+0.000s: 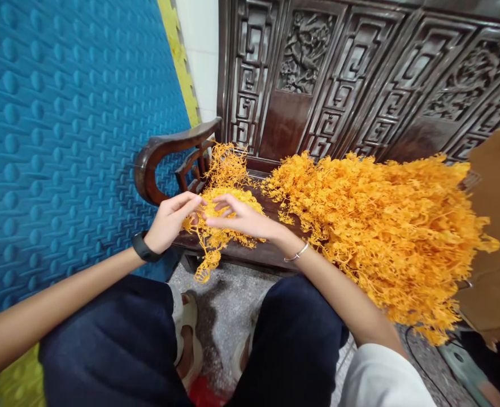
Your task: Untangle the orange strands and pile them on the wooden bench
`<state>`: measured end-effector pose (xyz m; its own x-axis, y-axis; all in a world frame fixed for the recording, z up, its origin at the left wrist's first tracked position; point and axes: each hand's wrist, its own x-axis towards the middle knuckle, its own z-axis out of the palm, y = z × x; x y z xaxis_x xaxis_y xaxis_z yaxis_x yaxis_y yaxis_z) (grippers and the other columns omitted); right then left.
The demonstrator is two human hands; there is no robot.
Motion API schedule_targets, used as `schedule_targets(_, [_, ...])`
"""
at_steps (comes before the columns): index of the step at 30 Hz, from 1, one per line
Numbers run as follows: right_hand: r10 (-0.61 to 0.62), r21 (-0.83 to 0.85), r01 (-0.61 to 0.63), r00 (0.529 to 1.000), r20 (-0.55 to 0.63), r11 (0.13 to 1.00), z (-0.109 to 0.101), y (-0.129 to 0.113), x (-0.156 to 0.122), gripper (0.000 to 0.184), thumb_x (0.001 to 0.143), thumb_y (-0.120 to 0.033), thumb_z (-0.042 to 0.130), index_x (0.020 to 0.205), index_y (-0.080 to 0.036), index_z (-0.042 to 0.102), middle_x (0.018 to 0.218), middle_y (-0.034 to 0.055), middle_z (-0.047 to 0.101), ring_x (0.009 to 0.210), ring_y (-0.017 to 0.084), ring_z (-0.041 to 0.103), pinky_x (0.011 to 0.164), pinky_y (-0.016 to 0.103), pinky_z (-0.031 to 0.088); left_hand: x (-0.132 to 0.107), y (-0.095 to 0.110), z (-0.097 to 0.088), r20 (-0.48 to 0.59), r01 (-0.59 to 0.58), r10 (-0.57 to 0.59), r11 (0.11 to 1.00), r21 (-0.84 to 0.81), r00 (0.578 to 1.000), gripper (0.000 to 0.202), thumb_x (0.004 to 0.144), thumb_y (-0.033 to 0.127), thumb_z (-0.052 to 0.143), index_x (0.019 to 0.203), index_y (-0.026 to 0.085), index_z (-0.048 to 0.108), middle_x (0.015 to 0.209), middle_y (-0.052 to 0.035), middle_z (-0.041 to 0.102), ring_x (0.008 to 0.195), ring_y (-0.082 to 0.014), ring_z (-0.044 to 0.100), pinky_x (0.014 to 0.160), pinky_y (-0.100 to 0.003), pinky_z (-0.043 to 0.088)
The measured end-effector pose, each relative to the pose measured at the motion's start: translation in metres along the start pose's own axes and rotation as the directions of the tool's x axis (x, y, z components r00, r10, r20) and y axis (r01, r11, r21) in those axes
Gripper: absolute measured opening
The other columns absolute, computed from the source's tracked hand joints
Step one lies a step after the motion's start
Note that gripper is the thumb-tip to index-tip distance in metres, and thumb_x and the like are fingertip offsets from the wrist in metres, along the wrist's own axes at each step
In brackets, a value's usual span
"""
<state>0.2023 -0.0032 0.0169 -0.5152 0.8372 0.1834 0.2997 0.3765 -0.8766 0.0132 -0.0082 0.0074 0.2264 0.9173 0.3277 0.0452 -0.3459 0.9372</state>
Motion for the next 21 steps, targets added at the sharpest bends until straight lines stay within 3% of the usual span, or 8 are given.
schedule_targets(2, [-0.013, -0.012, 0.015, 0.995, 0.1, 1.0, 0.011, -0.003, -0.003, 0.055, 0.068, -0.037, 0.073, 0.117, -0.023, 0.052, 0.108, 0.0046, 0.062, 0.089, 0.016, 0.06, 0.077, 0.031, 0.052, 0.001, 0.001, 0.002, -0.034, -0.013, 0.011, 0.999, -0.046, 0.999, 0.019, 0.081, 0.036, 0.057, 0.082, 0.017, 0.058, 0.062, 0.0016, 0.06, 0.048, -0.009, 0.052, 0.047, -0.021, 0.042])
schedule_targets(4, [0.0, -0.028, 0.003, 0.993, 0.114, 1.0, 0.016, 0.0, -0.002, 0.041, 0.069, -0.035, 0.072, 0.104, -0.02, 0.059, 0.089, 0.0019, 0.065, 0.077, 0.014, 0.059, 0.072, 0.03, 0.051, 0.003, 0.001, 0.003, -0.076, -0.025, 0.019, 0.997, -0.079, 0.997, 0.018, 0.081, 0.034, 0.058, 0.086, 0.017, 0.056, 0.062, 0.0027, 0.058, 0.045, -0.0082, 0.051, 0.046, -0.021, 0.042])
schedule_targets(6, [0.013, -0.043, -0.009, 0.997, 0.079, 0.999, 0.014, 0.004, 0.003, 0.022, 0.071, -0.034, 0.07, 0.085, -0.018, 0.063, 0.076, -0.0002, 0.064, 0.067, 0.011, 0.056, 0.067, 0.029, 0.049, 0.005, 0.0, 0.003, -0.116, -0.026, 0.014, 0.994, -0.106, 0.993, 0.017, 0.081, 0.033, 0.058, 0.087, 0.018, 0.054, 0.062, 0.0029, 0.058, 0.044, -0.0075, 0.051, 0.045, -0.021, 0.042])
schedule_targets(9, [0.019, 0.0, -0.019, 0.999, -0.029, 1.0, 0.007, 0.004, 0.007, 0.016, 0.072, -0.032, 0.068, 0.073, -0.017, 0.064, 0.073, -0.0006, 0.064, 0.065, 0.01, 0.055, 0.067, 0.027, 0.047, 0.008, -0.003, 0.001, -0.132, 0.004, -0.022, 0.991, -0.134, 0.991, 0.02, 0.08, 0.036, 0.059, 0.086, 0.018, 0.051, 0.065, 0.0022, 0.06, 0.044, -0.007, 0.052, 0.045, -0.021, 0.043])
schedule_targets(13, [0.032, 0.135, -0.012, 0.988, -0.152, 0.991, -0.001, 0.0, 0.005, 0.016, 0.072, -0.033, 0.068, 0.073, -0.017, 0.064, 0.073, -0.0004, 0.064, 0.07, 0.011, 0.058, 0.072, 0.029, 0.048, 0.009, -0.005, -0.003, -0.056, 0.069, -0.08, 0.983, -0.17, 0.995, 0.03, 0.068, 0.031, 0.072, 0.089, 0.016, 0.056, 0.071, 0.0012, 0.06, 0.05, -0.007, 0.052, 0.047, -0.021, 0.044])
schedule_targets(17, [-0.001, 0.134, 0.03, 0.978, -0.211, 0.991, -0.003, -0.002, 0.0, 0.016, 0.072, -0.033, 0.068, 0.077, -0.018, 0.064, 0.078, 0.0008, 0.065, 0.075, 0.013, 0.06, 0.079, 0.032, 0.048, 0.009, -0.006, -0.005, 0.015, 0.157, -0.157, 0.971, -0.181, 0.988, 0.035, 0.06, 0.025, 0.076, 0.089, 0.014, 0.061, 0.079, -0.0015, 0.062, 0.055, -0.009, 0.055, 0.048, -0.022, 0.045])
schedule_targets(21, [-0.032, 0.09, 0.048, 0.985, -0.171, 0.995, 0.004, -0.009, -0.003, 0.025, 0.073, -0.034, 0.069, 0.093, -0.019, 0.062, 0.093, 0.0031, 0.066, 0.087, 0.015, 0.061, 0.085, 0.035, 0.048, 0.006, -0.003, -0.003, 0.018, 0.117, -0.116, 0.985, -0.125, 0.993, 0.024, 0.064, 0.029, 0.072, 0.078, 0.015, 0.061, 0.063, 0.0018, 0.06, 0.048, -0.009, 0.051, 0.048, -0.024, 0.044])
